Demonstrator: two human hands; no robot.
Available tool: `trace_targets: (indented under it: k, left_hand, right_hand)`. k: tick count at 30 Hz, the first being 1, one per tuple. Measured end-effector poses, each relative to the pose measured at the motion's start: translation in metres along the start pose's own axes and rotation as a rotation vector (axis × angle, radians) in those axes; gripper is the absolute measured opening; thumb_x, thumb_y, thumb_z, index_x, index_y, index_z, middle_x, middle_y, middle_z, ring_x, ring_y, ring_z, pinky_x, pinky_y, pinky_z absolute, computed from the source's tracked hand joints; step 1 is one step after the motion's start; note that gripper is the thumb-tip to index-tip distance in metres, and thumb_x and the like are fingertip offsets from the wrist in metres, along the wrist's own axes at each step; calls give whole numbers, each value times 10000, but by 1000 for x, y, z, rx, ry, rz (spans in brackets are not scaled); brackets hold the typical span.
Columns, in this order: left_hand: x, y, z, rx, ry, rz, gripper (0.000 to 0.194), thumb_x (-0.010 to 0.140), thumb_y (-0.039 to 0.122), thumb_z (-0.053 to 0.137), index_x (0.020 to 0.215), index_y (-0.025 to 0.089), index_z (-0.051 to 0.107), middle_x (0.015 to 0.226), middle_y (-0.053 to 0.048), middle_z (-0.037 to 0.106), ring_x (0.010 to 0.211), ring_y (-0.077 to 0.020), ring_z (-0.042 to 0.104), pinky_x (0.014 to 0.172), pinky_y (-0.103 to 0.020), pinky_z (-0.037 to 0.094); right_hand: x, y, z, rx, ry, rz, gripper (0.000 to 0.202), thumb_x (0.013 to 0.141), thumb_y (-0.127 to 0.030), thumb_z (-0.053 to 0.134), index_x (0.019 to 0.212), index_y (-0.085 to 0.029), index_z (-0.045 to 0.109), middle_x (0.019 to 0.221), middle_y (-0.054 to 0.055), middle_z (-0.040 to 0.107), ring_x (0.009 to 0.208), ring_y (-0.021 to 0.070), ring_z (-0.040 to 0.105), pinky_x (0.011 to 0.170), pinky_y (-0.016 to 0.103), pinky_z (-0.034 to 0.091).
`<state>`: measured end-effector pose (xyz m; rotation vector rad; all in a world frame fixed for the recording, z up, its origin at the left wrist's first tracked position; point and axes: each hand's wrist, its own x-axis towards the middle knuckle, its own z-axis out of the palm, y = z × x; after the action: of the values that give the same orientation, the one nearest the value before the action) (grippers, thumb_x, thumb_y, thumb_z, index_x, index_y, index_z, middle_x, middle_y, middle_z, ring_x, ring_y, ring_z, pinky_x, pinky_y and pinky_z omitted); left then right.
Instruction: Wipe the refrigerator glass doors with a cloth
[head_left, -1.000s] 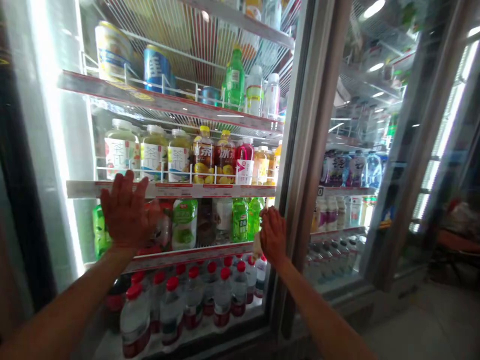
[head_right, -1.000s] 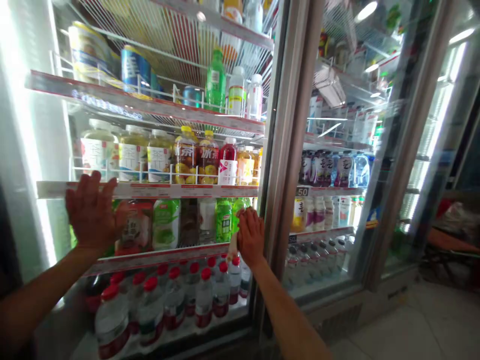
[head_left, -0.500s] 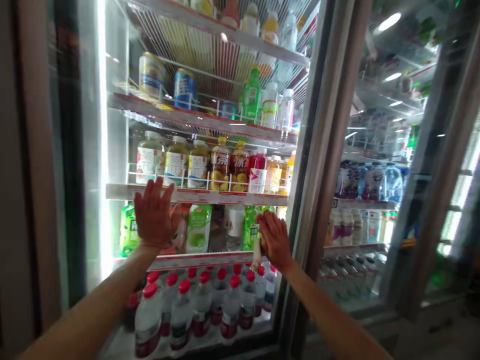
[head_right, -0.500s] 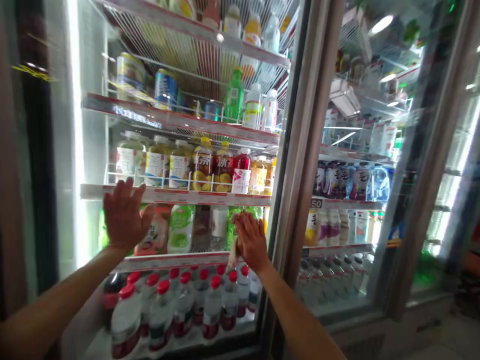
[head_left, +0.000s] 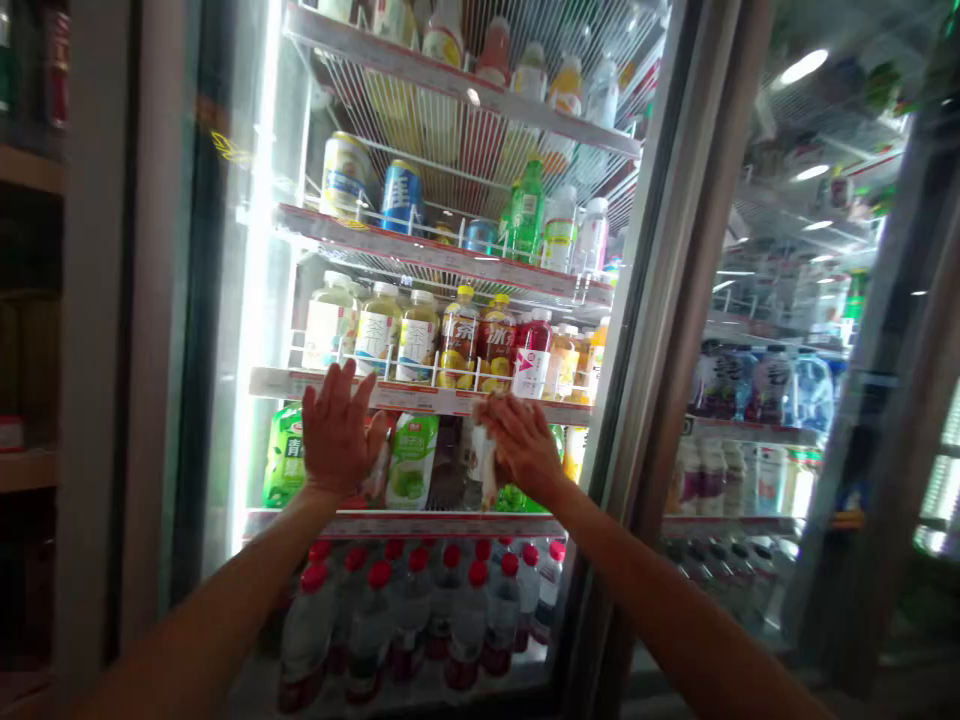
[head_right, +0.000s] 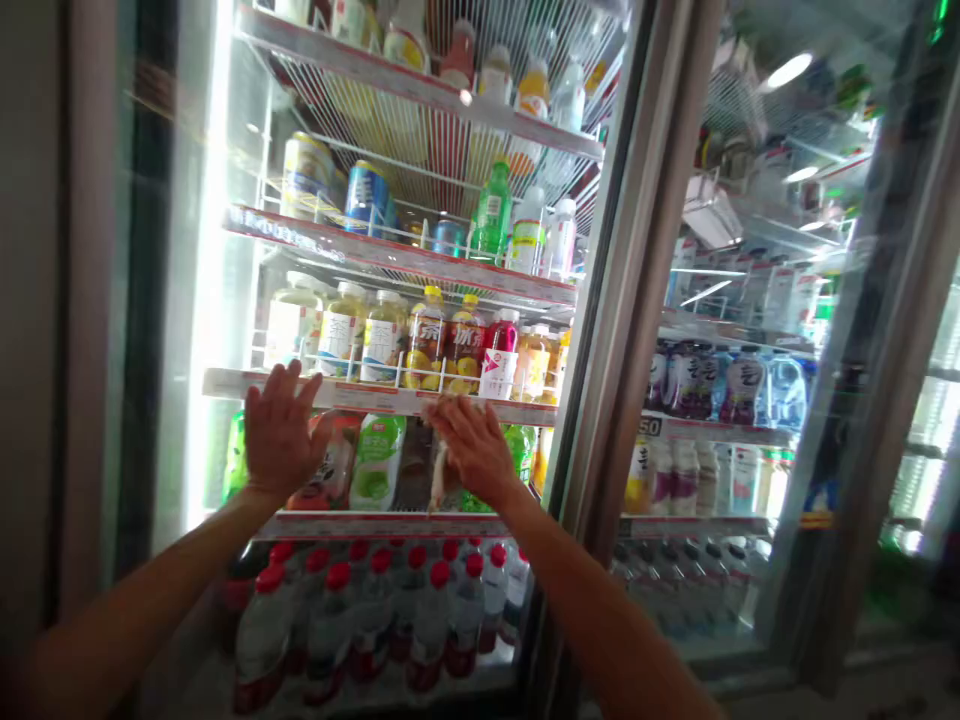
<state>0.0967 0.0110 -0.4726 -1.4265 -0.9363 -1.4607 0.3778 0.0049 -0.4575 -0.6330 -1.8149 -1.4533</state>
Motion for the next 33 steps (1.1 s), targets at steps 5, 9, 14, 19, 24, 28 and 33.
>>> trace_targets:
  k: [5,9,14,19,24,28,33]
  left_hand:
    - [0,1,0,24,18,21,560,871,332,421,1409,217,314,1480,-96,311,1399,-216,207,1143,-422,118]
    - [0,1,0,32,27,36,556,871,331,418,1405,207,324,1471,-107,328,1397,-219,213,1141,-419,123]
    - [0,1,-1,32,12,13,539,870,326,425,1391,214,349,1467,-103,338,1395,-221,217,1140,-424,132]
    - [-1,1,-1,26,7,5,540,870,326,432,1392,217,346,1463,-106,343,1393,-224,221,1137,-429,138]
    - [0,1,-1,10,18,14,557,870,323,445,1405,228,322,1470,-99,328,1394,-226,219,1140,-429,133]
    - [1,2,-1,3,36,39,565,872,311,445,1412,218,308,1477,-103,312,1399,-222,200,1143,-424,117]
    - [-2,-3,0,7,25,41,576,864,303,458,1413,228,301,1482,-99,310,1400,-224,205,1142,-432,123]
  right_hand:
    - [32,77,-1,-72,273,524,482,896,-231,343,1372,-190,399,1436,124,384,1348,250,330,1054,494,321]
    - [51,51,4,-56,253,459,480,888,-201,336,1358,-154,421,1411,138,414,1363,242,301,1073,471,312]
    - [48,4,6,31,44,4,465,884,-216,383,1345,-235,442,1382,38,474,1376,186,274,1147,408,207]
    - [62,69,2,-19,219,466,472,904,-250,335,1369,-215,410,1434,104,393,1341,266,334,1066,529,290]
    - [75,47,9,29,180,461,530,892,-225,325,1422,-222,316,1463,86,349,1374,266,273,1081,511,289]
    - [67,-3,12,86,-37,15,542,875,-228,388,1413,-258,329,1434,21,412,1386,206,256,1139,435,222]
    - [63,46,4,25,83,281,472,900,-245,335,1366,-257,412,1417,47,429,1354,222,320,1108,481,267]
